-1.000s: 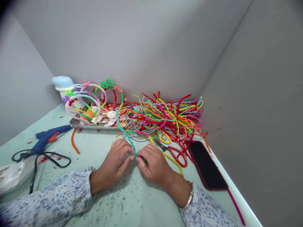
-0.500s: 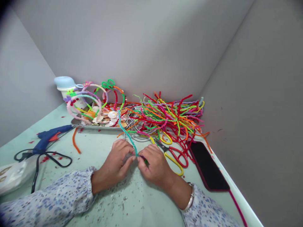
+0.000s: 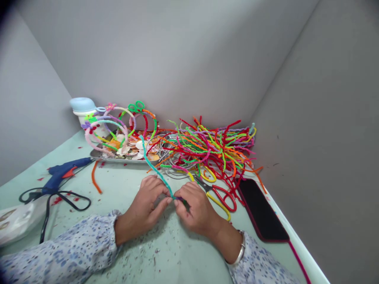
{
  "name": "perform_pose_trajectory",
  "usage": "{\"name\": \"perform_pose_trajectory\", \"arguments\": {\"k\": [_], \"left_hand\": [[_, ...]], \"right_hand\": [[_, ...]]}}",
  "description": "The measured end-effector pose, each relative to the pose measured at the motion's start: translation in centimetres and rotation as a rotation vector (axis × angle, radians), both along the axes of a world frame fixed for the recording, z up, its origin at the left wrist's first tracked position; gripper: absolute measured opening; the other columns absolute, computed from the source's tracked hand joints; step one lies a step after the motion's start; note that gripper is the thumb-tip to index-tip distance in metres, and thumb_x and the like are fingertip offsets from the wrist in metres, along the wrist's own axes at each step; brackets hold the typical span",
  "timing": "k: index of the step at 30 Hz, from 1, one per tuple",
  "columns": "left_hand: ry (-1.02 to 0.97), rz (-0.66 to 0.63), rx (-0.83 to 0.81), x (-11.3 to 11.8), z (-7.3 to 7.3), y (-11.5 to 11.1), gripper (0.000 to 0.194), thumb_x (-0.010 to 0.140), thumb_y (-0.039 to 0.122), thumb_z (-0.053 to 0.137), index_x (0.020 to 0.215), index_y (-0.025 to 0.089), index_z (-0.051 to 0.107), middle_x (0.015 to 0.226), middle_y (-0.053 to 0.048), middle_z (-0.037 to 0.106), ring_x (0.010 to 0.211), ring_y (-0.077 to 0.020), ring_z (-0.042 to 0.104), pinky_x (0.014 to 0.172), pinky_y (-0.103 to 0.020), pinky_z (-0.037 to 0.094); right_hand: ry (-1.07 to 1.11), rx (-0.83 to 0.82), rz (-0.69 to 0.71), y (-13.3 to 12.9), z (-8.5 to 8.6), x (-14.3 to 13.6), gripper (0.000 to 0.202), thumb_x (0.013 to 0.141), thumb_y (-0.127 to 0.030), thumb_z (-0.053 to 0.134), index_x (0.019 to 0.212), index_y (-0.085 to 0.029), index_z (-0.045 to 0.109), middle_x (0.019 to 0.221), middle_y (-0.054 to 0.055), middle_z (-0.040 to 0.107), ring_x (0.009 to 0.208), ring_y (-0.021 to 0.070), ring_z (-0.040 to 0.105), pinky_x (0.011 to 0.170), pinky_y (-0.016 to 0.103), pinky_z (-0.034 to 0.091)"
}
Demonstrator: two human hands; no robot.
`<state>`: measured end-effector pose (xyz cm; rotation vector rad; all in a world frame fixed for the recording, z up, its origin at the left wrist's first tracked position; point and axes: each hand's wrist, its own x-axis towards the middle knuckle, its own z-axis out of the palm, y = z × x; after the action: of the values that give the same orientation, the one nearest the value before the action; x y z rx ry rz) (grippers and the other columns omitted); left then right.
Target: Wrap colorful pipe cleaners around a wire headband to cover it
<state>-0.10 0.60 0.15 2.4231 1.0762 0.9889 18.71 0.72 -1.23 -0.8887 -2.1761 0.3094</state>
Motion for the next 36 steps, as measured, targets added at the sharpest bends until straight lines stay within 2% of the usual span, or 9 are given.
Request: {"name": "perform_pose_trajectory", "arguments": {"k": [8,36], "left_hand": [[-0.021,0.013,0.011,0.07,0.1,-0.07,0.003,0.084,0.018,0.052,0.083,0.019,0.055,0.084,-0.004,0.055,0.087,-0.0212,0.048,0.092,-0.042,0.033],[-0.041,0.035,-0.003,0.05,0.11,-0.02,0.011,0.087,0.022,0.049,0.077,0.019,0.053,0.078,-0.002,0.054,0.082,-0.0191,0.048,0.09,-0.041,0.035]], "right_hand": [[-0.007,0.031,0.006,0.03,-0.23,-0.11,0.008,0.082,-0.013,0.047,0.084,-0.018,0.054,0.071,0.003,0.052,0.072,0.0195,0.047,0.068,0.035,0.037],[-0.053,0.058,0.03,-0.05,-0.26,-0.13,0.009,0.084,-0.014,0.048,0.084,-0.018,0.055,0.071,0.003,0.053,0.071,0.0194,0.047,0.069,0.035,0.037]]}}
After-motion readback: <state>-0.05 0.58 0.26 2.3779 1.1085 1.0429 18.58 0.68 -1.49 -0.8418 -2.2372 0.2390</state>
